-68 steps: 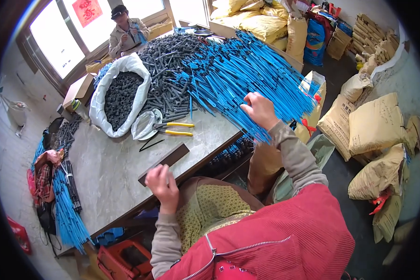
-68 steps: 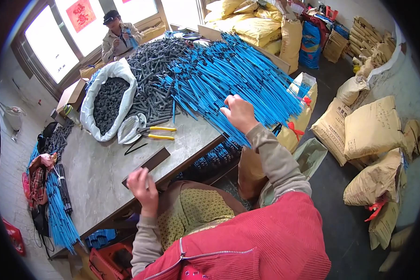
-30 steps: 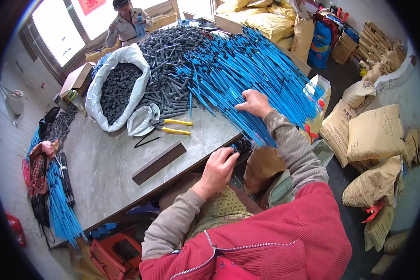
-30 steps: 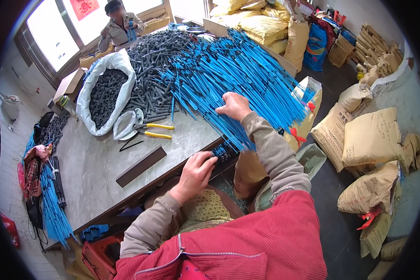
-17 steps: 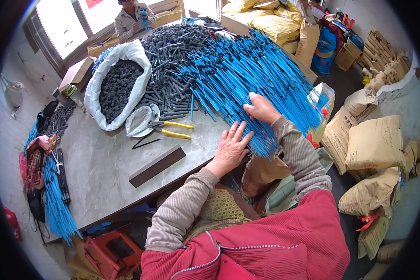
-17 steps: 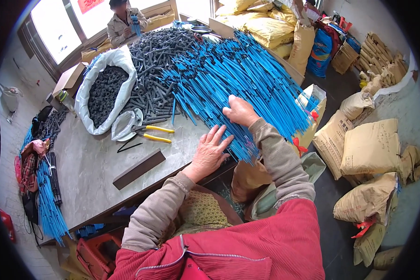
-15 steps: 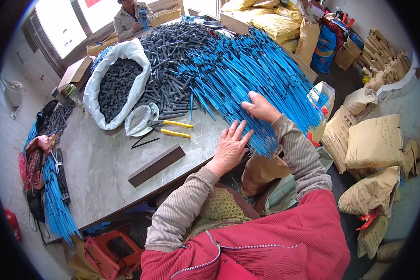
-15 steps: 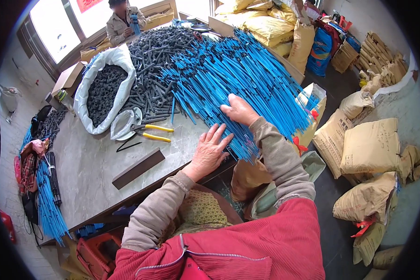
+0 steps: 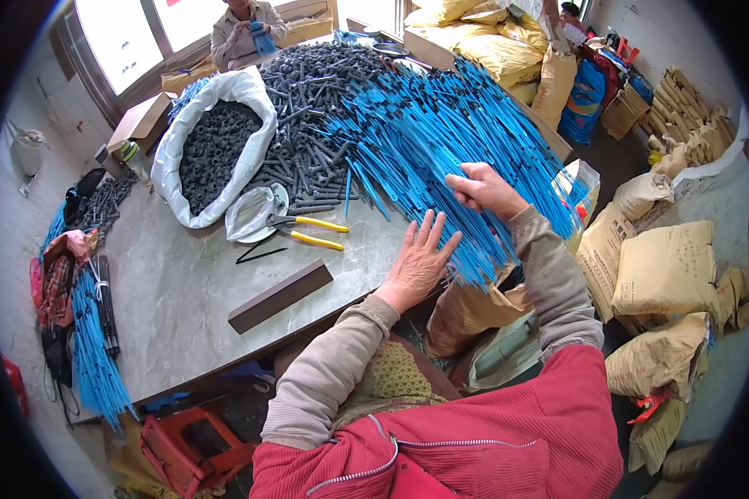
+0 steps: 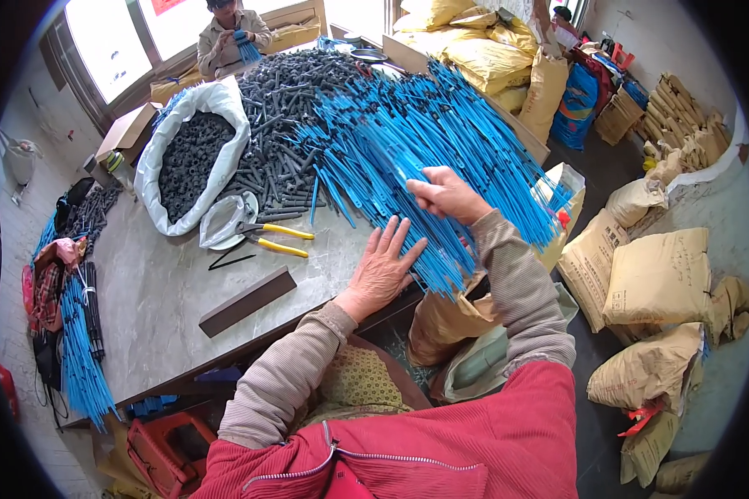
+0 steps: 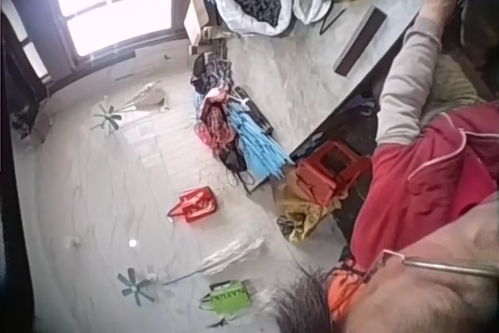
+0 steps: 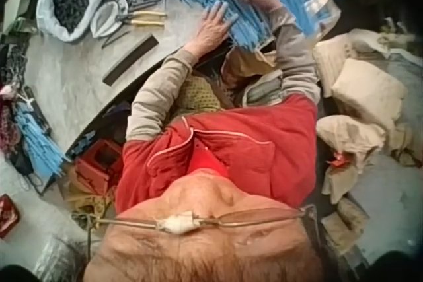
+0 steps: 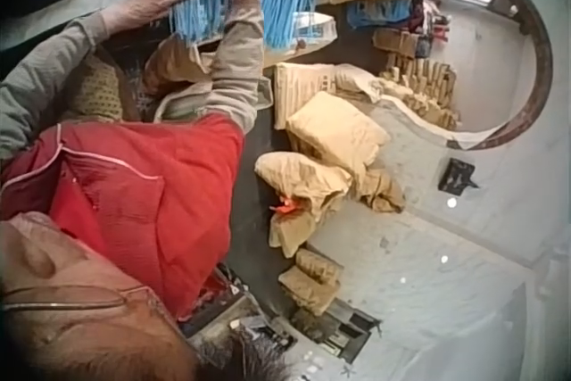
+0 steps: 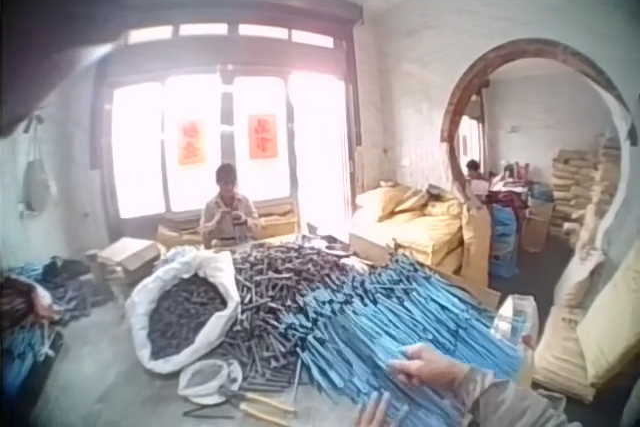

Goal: Assembling and bundling blue plastic components at a manufacturing workstation.

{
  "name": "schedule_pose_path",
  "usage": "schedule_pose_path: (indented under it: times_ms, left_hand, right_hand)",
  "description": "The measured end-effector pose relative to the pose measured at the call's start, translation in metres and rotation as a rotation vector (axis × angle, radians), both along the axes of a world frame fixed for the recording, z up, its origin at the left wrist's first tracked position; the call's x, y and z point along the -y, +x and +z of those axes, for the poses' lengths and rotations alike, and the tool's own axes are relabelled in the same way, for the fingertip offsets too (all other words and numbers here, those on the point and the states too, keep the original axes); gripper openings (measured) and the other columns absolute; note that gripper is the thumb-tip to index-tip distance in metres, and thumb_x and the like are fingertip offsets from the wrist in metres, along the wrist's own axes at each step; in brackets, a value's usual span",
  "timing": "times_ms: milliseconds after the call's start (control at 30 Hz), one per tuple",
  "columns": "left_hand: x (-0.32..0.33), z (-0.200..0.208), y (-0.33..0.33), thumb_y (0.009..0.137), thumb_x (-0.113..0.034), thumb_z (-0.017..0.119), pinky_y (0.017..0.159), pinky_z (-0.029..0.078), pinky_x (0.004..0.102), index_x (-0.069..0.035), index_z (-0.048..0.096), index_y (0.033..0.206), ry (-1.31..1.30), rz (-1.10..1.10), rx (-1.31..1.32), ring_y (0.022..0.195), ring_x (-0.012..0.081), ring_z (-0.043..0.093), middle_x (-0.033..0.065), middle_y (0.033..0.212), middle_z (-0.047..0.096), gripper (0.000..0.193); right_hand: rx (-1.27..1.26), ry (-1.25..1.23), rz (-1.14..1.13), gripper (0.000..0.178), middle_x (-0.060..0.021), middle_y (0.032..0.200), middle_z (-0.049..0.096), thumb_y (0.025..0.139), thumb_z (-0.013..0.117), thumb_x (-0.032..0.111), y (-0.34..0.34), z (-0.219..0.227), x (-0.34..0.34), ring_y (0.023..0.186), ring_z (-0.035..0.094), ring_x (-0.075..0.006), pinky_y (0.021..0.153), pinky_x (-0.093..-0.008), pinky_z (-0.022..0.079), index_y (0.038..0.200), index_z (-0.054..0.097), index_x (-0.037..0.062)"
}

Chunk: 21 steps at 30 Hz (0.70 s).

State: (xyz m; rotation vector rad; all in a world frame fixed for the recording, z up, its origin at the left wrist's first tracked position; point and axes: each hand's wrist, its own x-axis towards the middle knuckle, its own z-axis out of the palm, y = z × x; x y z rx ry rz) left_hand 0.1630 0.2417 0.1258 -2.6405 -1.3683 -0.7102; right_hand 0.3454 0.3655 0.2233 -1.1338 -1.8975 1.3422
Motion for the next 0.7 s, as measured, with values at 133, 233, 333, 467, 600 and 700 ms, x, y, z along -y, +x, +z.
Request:
schedule_pose_path:
  times_ms: [133, 233, 333, 467, 600, 700]
  left_hand:
    - [-0.006, 0.003, 0.005, 0.084, -0.032, 0.072, 0.122, 0.016, 0.0557, -0.019, 0.039, 0.153, 0.018, 0.034, -0.004, 0.151, 0.0385, 0.022, 0.0194, 0.16, 0.028, 0.078]
    - [-0.014, 0.007, 0.011, 0.085, -0.032, 0.069, 0.122, 0.016, 0.056, -0.019, 0.038, 0.154, 0.105, 0.039, -0.032, 0.152, 0.0381, 0.021, 0.019, 0.161, 0.027, 0.077]
    - [-0.026, 0.008, 0.021, 0.087, -0.033, 0.066, 0.122, 0.014, 0.0562, -0.022, 0.036, 0.156, 0.26, -0.034, -0.049, 0.153, 0.0376, 0.019, 0.017, 0.163, 0.025, 0.076]
    - [-0.041, 0.007, 0.025, 0.087, -0.034, 0.066, 0.122, 0.014, 0.0574, -0.023, 0.035, 0.156, 0.175, -0.144, -0.093, 0.153, 0.0373, 0.019, 0.0157, 0.164, 0.024, 0.077]
    - [-0.046, 0.001, 0.029, 0.085, -0.025, 0.065, 0.122, 0.012, 0.0595, -0.024, 0.034, 0.156, -0.046, -0.225, -0.012, 0.153, 0.0372, 0.019, 0.0153, 0.164, 0.027, 0.077]
    - [-0.049, -0.001, 0.027, 0.084, -0.026, 0.066, 0.122, 0.013, 0.0611, -0.023, 0.034, 0.156, -0.005, -0.221, -0.025, 0.152, 0.0373, 0.022, 0.0153, 0.163, 0.028, 0.078]
  right_hand:
    - [-0.104, -0.18, 0.046, 0.026, 0.0029, 0.067, 0.058, 0.104, 0.059, 0.029, 0.016, 0.015, -0.004, 0.047, 0.046, -0.0033, 0.042, -0.0194, 0.035, 0.091, 0.061, 0.0063]
    - [-0.152, -0.267, 0.089, 0.028, 0.0034, 0.066, 0.055, 0.105, 0.056, 0.031, 0.024, 0.026, -0.007, 0.046, 0.044, -0.0029, 0.041, -0.0195, 0.032, 0.095, 0.06, 0.0056]
    - [-0.105, -0.206, 0.113, 0.028, 0.0036, 0.066, 0.054, 0.106, 0.056, 0.032, 0.022, 0.045, -0.006, 0.046, 0.042, -0.0028, 0.04, -0.0199, 0.031, 0.095, 0.06, 0.0058]
    - [-0.094, -0.071, 0.154, 0.03, 0.0051, 0.065, 0.049, 0.107, 0.052, 0.032, 0.009, 0.059, -0.007, 0.046, 0.038, -0.0023, 0.04, -0.0199, 0.029, 0.099, 0.06, 0.0042]
    - [-0.271, -0.056, 0.209, 0.033, 0.0055, 0.065, 0.045, 0.109, 0.048, 0.032, -0.004, 0.089, 0.005, 0.048, 0.035, -0.0023, 0.042, -0.0192, 0.029, 0.11, 0.061, 0.0014]
    - [-0.449, 0.096, 0.14, 0.038, 0.0043, 0.068, 0.046, 0.109, 0.048, 0.035, -0.027, 0.095, 0.009, 0.05, 0.035, -0.0027, 0.044, -0.0193, 0.03, 0.115, 0.059, 0.0002]
